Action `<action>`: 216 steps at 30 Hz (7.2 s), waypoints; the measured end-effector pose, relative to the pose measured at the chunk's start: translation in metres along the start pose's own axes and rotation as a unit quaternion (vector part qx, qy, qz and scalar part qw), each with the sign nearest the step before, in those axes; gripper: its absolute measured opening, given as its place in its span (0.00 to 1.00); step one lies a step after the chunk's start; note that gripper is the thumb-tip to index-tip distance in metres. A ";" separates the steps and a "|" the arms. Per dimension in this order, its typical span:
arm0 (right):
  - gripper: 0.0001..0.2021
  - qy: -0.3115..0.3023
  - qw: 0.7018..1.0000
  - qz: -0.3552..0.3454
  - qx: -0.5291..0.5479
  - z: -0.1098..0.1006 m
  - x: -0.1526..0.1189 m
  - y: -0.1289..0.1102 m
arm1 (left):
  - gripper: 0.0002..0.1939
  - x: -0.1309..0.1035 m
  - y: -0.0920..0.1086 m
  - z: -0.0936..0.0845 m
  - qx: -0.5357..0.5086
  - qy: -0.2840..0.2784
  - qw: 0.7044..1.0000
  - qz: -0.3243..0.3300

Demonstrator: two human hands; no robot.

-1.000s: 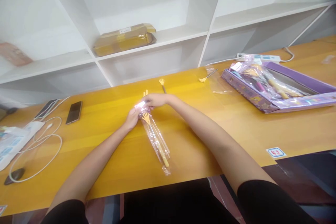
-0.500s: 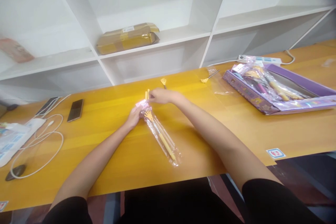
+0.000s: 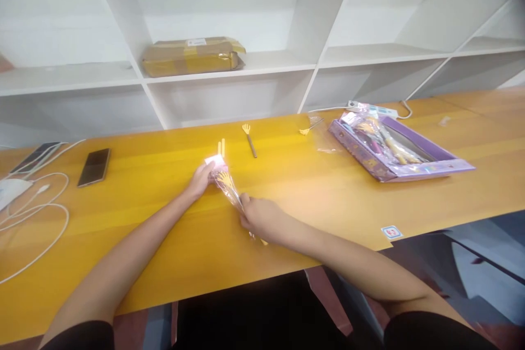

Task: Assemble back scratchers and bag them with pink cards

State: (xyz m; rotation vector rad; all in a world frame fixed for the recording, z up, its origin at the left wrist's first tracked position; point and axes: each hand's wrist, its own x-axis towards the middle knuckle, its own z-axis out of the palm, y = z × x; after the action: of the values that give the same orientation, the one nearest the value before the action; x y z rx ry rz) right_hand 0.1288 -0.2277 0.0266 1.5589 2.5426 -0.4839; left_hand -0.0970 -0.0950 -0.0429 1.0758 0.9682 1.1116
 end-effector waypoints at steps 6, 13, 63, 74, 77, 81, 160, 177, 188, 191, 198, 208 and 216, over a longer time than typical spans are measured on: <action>0.13 0.060 0.995 0.073 -0.041 -0.025 -0.023 0.050 | 0.35 0.001 0.006 -0.006 0.017 -0.094 0.995 0.007; 0.16 0.305 0.892 0.325 -0.073 -0.121 -0.052 0.208 | 0.32 -0.002 0.010 -0.006 0.034 -0.123 0.991 0.029; 0.25 0.376 0.919 0.042 0.108 -0.011 0.213 0.177 | 0.24 -0.015 0.013 0.001 0.235 -0.038 0.965 0.109; 0.23 0.325 0.942 -0.013 0.078 -0.013 0.213 0.180 | 0.27 0.008 0.014 -0.029 0.613 -0.027 0.767 0.186; 0.22 0.324 0.942 -0.008 0.084 -0.012 0.214 0.180 | 0.27 0.008 0.012 -0.026 0.606 -0.004 0.772 0.189; 0.21 0.325 0.942 -0.009 0.089 -0.014 0.214 0.180 | 0.24 0.009 0.014 -0.027 0.598 0.047 0.778 0.188; 0.14 0.293 0.937 0.089 0.170 -0.043 0.199 0.173 | 0.28 0.018 0.034 -0.046 0.436 0.040 0.894 0.096; 0.18 0.158 0.572 -0.046 0.803 -0.047 0.205 0.147 | 0.20 0.012 0.034 -0.039 0.500 -0.003 0.854 0.141; 0.16 0.128 0.621 -0.180 0.752 -0.018 0.211 0.106 | 0.18 0.013 0.032 -0.039 0.507 -0.021 0.849 0.147; 0.15 0.198 0.579 -0.113 0.783 -0.021 0.214 0.115 | 0.18 0.013 0.032 -0.040 0.486 -0.003 0.860 0.153; 0.15 0.181 0.609 -0.160 0.756 -0.021 0.215 0.128 | 0.19 0.012 0.032 -0.040 0.478 -0.007 0.865 0.154; 0.17 0.172 0.624 -0.169 0.743 -0.020 0.216 0.130 | 0.18 0.011 0.034 -0.037 0.488 -0.003 0.860 0.147; 0.18 0.174 0.634 -0.175 0.733 -0.019 0.216 0.131 | 0.18 0.012 0.035 -0.035 0.499 -0.001 0.855 0.142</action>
State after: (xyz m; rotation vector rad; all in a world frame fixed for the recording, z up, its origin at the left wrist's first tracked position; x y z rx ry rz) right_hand 0.1461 0.0158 -0.0401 1.2355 2.5364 -3.1379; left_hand -0.1358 -0.0739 -0.0169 2.1096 1.4708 0.7998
